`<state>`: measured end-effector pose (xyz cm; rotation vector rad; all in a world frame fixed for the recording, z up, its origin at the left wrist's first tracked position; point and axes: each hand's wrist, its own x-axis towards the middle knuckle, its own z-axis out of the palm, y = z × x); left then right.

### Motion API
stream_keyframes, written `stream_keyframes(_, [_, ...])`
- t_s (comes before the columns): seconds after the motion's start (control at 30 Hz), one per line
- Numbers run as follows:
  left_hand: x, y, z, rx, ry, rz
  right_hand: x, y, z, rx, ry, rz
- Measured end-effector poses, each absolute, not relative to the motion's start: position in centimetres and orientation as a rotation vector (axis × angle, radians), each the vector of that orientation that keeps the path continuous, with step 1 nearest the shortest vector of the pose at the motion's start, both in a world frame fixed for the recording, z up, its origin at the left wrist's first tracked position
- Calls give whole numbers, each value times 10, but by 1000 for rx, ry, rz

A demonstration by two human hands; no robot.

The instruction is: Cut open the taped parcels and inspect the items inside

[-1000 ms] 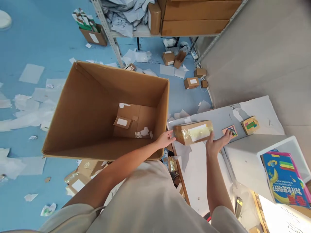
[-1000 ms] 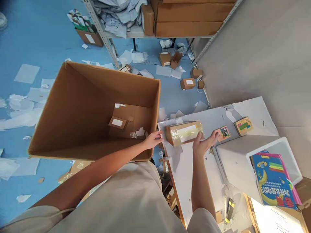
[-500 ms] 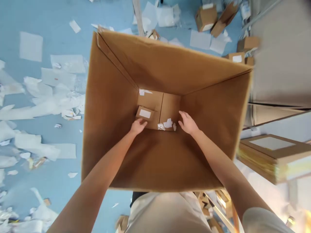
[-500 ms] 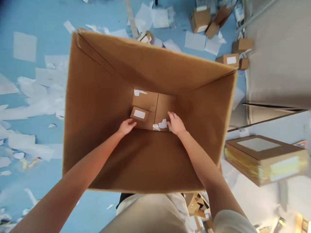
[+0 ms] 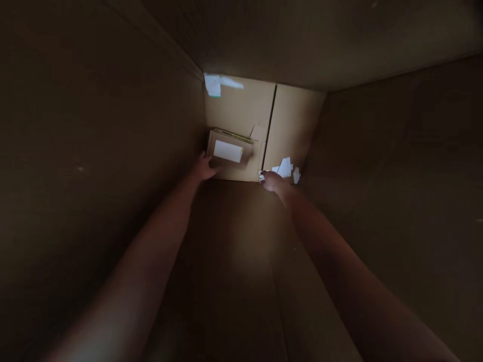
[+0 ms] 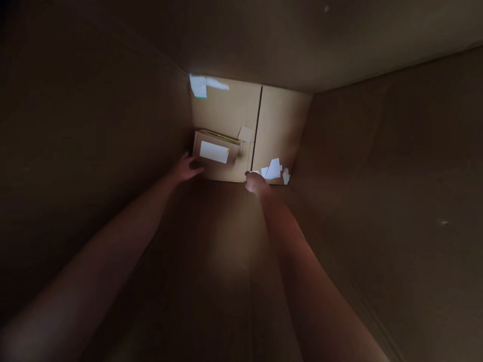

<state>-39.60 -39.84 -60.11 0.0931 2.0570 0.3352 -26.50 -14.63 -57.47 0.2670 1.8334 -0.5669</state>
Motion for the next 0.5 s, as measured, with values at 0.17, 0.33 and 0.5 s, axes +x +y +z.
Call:
stream_keyframes(0.17, [-392,-396,-629,76,1983,319,-267,-163,-605,180,1823,-596])
stream_keyframes(0.33, [-405,-399,-650,-11,1993,411,-263,-164,-615,149,1835,-605])
stream_keyframes(0.5, [-413,-390,-676,-52,1978,474,-252,-147,-631,206,1860,-589])
